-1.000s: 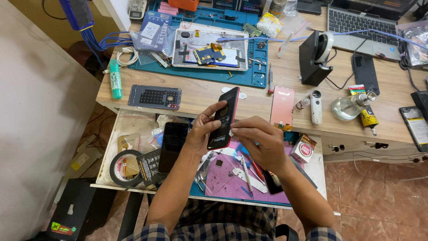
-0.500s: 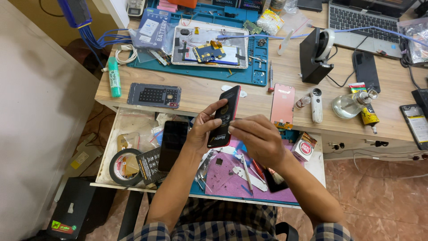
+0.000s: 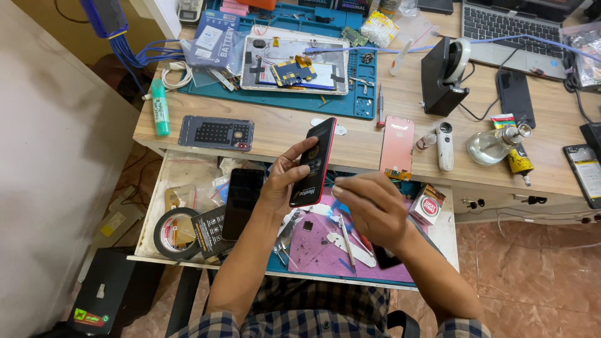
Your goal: The person holds a smartphone battery and uses a small metal tool to scrape and clean the surface and edges. They repeatedly turn the battery over to work on different sides and inspect the cleaned areas.
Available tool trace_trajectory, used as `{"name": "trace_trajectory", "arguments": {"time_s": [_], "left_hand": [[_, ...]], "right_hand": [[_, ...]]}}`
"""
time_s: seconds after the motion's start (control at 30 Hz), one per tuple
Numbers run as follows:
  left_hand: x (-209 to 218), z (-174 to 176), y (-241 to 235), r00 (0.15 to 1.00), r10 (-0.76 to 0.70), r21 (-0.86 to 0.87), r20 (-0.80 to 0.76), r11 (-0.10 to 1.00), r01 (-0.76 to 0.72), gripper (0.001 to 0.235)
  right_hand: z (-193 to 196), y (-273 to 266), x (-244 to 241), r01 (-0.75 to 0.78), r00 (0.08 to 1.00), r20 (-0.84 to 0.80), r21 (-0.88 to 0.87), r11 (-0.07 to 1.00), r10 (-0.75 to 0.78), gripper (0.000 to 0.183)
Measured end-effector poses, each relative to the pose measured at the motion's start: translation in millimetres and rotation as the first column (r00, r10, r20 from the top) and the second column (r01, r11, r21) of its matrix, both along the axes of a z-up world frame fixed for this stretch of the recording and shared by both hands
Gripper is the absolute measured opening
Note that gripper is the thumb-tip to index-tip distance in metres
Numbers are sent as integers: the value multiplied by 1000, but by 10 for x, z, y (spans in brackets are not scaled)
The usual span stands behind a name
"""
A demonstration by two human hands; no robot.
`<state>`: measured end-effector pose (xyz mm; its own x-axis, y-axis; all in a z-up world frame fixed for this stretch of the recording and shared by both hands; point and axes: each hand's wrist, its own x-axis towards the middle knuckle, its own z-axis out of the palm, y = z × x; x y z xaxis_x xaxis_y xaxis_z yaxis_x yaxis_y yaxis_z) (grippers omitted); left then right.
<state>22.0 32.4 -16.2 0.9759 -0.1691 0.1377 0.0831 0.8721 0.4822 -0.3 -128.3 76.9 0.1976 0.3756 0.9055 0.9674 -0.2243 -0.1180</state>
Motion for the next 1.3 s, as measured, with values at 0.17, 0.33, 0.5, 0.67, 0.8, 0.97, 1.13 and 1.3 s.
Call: {"name": "trace_trajectory", "arguments": {"time_s": [0.17, 0.33, 0.5, 0.67, 0.8, 0.97, 1.13, 1.3], "left_hand": [[-4, 18, -37, 1000, -15, -4, -12, 1000, 15, 57], [0, 19, -27, 1000, -11, -8, -4, 1000, 11, 57], [-5, -17, -43, 999, -36, -17, -8, 999, 35, 57], [1, 18, -45, 1000, -27, -12, -6, 1000, 27, 57], [11, -31, -50, 999, -38, -16, -10, 999, 38, 56], [-7, -74, -79, 999, -40, -19, -13, 999, 40, 56], [45, -59, -58, 999, -50, -18, -7, 999, 50, 56], [22, -10, -69, 998, -66, -4, 4, 998, 66, 56]], "right_hand": [[99, 105, 6, -11, 998, -68, 33, 999, 13, 17], [55, 119, 51, -40, 999, 7, -12, 999, 40, 18], [11, 80, 130, -7, 999, 36, -42, 999, 8, 13], [-2, 103, 121, -9, 998, 61, -34, 999, 11, 14], [55, 91, 120, -27, 997, 67, -35, 999, 30, 20], [23, 63, 164, 7, 996, 87, -54, 999, -2, 21], [-64, 34, 230, 20, 992, 126, -29, 999, -16, 15], [-45, 30, 165, 70, 979, 194, -56, 996, -57, 17]]}}
